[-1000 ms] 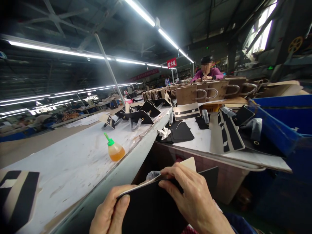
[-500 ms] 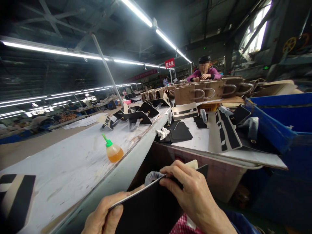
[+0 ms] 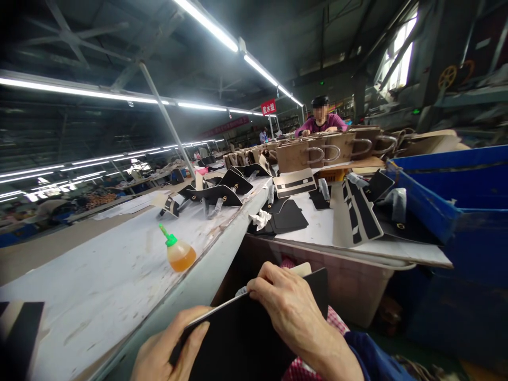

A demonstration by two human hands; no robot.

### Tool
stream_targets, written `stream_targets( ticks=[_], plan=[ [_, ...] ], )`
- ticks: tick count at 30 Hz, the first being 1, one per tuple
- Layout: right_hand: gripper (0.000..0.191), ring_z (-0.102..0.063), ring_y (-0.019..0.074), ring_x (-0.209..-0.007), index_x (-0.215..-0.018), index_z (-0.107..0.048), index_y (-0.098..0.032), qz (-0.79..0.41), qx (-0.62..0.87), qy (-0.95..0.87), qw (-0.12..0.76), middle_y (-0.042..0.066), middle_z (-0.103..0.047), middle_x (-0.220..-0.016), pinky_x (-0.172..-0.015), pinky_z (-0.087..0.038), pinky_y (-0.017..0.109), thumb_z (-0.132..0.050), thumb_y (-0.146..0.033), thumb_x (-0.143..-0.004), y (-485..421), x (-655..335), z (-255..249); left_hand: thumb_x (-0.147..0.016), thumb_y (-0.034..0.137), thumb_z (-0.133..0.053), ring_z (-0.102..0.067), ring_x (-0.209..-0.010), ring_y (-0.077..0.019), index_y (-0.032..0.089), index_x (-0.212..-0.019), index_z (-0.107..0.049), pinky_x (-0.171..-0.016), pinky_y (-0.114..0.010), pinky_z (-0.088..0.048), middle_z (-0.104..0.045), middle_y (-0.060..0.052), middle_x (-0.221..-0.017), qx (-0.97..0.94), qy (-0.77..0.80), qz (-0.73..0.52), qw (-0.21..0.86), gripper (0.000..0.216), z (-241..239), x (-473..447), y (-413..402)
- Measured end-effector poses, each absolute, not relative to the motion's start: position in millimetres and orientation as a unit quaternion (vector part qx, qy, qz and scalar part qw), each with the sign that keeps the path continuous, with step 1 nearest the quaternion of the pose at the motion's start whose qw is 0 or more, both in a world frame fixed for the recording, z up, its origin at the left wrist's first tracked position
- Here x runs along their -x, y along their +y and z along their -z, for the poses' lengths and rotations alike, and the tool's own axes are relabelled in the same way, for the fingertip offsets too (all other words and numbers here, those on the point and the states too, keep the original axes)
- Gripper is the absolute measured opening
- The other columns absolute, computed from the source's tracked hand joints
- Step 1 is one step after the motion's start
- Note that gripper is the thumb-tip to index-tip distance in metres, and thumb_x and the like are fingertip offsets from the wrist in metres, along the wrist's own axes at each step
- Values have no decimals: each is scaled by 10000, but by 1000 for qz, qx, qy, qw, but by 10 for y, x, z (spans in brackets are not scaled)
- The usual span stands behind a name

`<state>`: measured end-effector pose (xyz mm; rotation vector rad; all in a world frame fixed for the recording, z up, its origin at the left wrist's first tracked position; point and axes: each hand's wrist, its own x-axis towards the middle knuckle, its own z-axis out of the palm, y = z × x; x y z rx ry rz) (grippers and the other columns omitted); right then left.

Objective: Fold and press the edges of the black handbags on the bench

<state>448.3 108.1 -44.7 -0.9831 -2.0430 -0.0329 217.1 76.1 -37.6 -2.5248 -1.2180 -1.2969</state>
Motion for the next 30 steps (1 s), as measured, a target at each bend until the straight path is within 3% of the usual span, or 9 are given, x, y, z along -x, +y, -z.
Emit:
stream_targets(
  ticks=[3, 6, 9, 12, 16, 20, 30],
  plan=[
    [396, -510, 145, -648, -885, -641, -210, 70, 397, -815, 415, 29, -586, -799, -619, -355, 275, -285, -255, -1054, 1127, -4418, 483, -926, 133, -503, -715, -993, -171, 209, -1147, -609, -854, -244, -580, -746, -32, -1083, 840, -398, 333, 161, 257, 446, -2133, 893],
    [545, -505, 161, -645, -828, -629, -197, 119, 401, -810, 410, 40, -592, -778, -639, -328, 315, -146, -306, -1056, 1149, -4330, 493, -900, 109, -462, -721, -977, -241, 167, -1081, -646, -791, -360, -616, -753, -72, -1042, 823, -435, 289, 225, 264, 548, -2313, 1006],
    [582, -516, 162, -653, -807, -624, -188, 123, 394, -815, 407, 46, -608, -783, -644, -320, 323, -119, -347, -1049, 1138, -4284, 468, -870, 91, -481, -745, -707, -233, 118, -1128, -652, -609, -330, -612, -767, -64, -812, 806, -483, 286, 191, 311, 549, -2615, 1062],
    [448, -538, 163, -673, -905, -643, -192, 122, 373, -821, 415, 32, -631, -791, -656, -331, 314, -244, -330, -1057, 1114, -4365, 424, -864, 96, -505, -710, -520, -225, 142, -1114, -683, -462, -294, -545, -745, -17, -647, 794, -513, 290, 149, 310, 467, -2764, 1064],
    [275, -586, 183, -762, -1048, -633, -166, 147, 392, -801, 428, 37, -674, -836, -732, -356, 321, -413, -329, -1032, 1115, -4612, 392, -883, 141, -522, -743, -653, -174, 259, -1079, -704, -567, -237, -561, -783, 24, -830, 807, -472, 352, 55, 292, 400, -2629, 1022],
    [222, -585, 164, -751, -1051, -652, -173, 148, 402, -790, 438, 30, -683, -856, -745, -368, 311, -472, -297, -1016, 1154, -4743, 398, -900, 169, -531, -740, -737, -147, 246, -1026, -729, -689, -198, -561, -782, -2, -889, 799, -464, 383, -13, 247, 384, -2506, 957],
    [229, -568, 162, -717, -1062, -704, -205, 142, 409, -794, 427, 39, -657, -817, -694, -390, 316, -484, -231, -1004, 1125, -4715, 366, -916, 153, -532, -690, -664, -132, 215, -1069, -703, -654, -199, -551, -760, -15, -858, 835, -402, 377, 15, 238, 349, -2513, 918]
  ],
)
